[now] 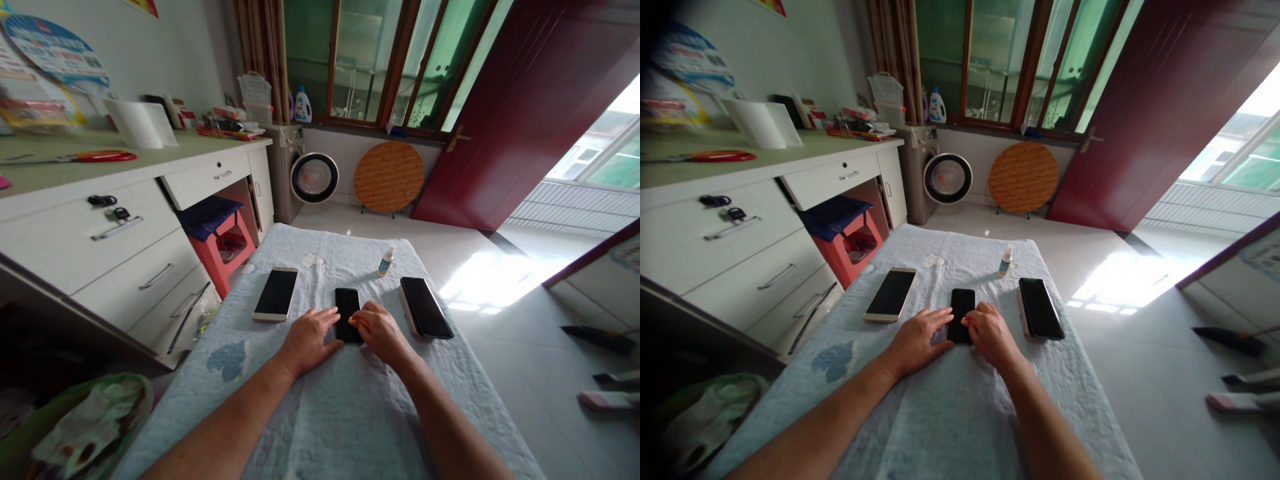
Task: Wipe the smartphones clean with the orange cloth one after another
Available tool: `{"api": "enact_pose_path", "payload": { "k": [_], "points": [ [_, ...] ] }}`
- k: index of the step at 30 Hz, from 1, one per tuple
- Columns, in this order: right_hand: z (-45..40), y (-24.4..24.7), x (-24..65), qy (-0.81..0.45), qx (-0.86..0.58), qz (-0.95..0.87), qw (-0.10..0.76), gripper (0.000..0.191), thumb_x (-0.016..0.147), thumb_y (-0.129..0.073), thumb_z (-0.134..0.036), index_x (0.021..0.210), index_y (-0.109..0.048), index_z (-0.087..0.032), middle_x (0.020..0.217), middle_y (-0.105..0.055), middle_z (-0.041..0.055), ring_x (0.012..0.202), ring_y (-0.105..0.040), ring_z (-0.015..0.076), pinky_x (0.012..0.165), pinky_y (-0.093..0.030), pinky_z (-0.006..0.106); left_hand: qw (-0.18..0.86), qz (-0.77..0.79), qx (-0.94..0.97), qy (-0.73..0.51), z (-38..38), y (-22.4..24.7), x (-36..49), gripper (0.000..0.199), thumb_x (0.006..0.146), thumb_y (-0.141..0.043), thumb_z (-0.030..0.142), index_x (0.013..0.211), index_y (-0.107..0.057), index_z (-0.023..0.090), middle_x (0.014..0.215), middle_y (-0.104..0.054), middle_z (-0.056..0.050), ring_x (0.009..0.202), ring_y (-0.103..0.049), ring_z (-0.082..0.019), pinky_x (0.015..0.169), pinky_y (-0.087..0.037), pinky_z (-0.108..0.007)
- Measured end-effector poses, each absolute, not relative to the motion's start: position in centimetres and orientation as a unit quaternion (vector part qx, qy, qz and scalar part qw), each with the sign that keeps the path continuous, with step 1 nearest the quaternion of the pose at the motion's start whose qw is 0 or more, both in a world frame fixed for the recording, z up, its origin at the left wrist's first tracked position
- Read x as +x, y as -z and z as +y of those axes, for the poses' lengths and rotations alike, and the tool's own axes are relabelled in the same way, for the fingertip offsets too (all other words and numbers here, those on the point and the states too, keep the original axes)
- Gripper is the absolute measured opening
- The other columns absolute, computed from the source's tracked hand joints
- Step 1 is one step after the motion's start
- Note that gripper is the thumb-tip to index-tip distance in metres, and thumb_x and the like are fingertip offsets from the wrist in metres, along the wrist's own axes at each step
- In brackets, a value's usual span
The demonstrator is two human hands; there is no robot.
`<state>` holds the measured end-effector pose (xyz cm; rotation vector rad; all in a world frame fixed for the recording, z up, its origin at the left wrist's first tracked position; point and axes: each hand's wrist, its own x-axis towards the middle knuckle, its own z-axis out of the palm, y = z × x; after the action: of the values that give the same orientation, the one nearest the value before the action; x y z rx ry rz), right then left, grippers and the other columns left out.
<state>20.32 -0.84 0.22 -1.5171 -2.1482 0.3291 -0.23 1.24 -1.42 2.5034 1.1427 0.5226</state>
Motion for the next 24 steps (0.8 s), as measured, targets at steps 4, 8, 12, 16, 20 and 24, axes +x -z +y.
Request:
{"api": "enact_pose_path", "payload": {
  "k": [4,8,12,16,20,24],
  "points": [
    [0.1,0.7,20.1,-0.088,-0.584,-0.759,0.274,0.022,0.09,-0.048,-0.017,0.086,-0.069,-0.02,0.08,-0.057,0.003,0.08,-0.053,0.0153,0.077,-0.04,0.026,0.168,0.398,0.883,-0.184,1.3,1.3,-0.2,0.053,0.083,-0.061,0.05,0.126,-0.058,0.019,0.137,-0.054,-0.009,0.12,-0.053,-0.028,0.103,-0.041,-0.041],
    [0.6,1.1,19.7,-0.059,-0.616,-0.725,0.303,0.019,0.09,-0.047,-0.018,0.092,-0.066,-0.021,0.084,-0.058,0.0035,0.082,-0.052,0.0171,0.077,-0.04,0.027,0.172,0.399,0.881,-0.185,1.2,1.0,-0.3,0.051,0.083,-0.061,0.049,0.125,-0.058,0.02,0.136,-0.055,-0.008,0.119,-0.054,-0.028,0.102,-0.042,-0.04],
    [0.2,0.8,18.9,-0.084,-0.583,-0.754,0.292,0.016,0.088,-0.048,-0.014,0.088,-0.062,-0.022,0.085,-0.057,0.0026,0.083,-0.051,0.0167,0.077,-0.04,0.026,0.18,0.391,0.882,-0.193,1.1,0.8,-0.3,0.051,0.083,-0.062,0.046,0.127,-0.056,0.022,0.135,-0.056,-0.007,0.118,-0.054,-0.027,0.102,-0.042,-0.04],
    [-0.5,0.2,18.3,-0.111,-0.532,-0.796,0.268,0.027,0.085,-0.045,-0.006,0.09,-0.066,-0.022,0.088,-0.056,0.0035,0.083,-0.048,0.0161,0.077,-0.04,0.026,0.186,0.387,0.881,-0.197,1.0,0.8,-0.2,0.052,0.083,-0.062,0.044,0.13,-0.053,0.024,0.134,-0.056,-0.006,0.118,-0.054,-0.027,0.102,-0.041,-0.04],
    [-0.2,0.3,18.7,-0.103,-0.531,-0.793,0.281,0.033,0.086,-0.044,-0.007,0.096,-0.07,-0.023,0.089,-0.057,0.0047,0.086,-0.047,0.0174,0.079,-0.041,0.028,0.183,0.387,0.882,-0.196,1.1,0.8,-0.2,0.053,0.083,-0.061,0.045,0.131,-0.053,0.023,0.135,-0.056,-0.006,0.118,-0.054,-0.027,0.101,-0.042,-0.04],
    [0.7,1.2,19.3,-0.072,-0.572,-0.765,0.286,0.03,0.091,-0.044,-0.014,0.095,-0.072,-0.024,0.091,-0.057,0.0059,0.087,-0.048,0.0187,0.079,-0.041,0.029,0.178,0.396,0.881,-0.188,1.1,0.8,-0.2,0.05,0.083,-0.062,0.047,0.126,-0.057,0.02,0.135,-0.056,-0.008,0.117,-0.054,-0.028,0.101,-0.043,-0.04]
  ]
}}
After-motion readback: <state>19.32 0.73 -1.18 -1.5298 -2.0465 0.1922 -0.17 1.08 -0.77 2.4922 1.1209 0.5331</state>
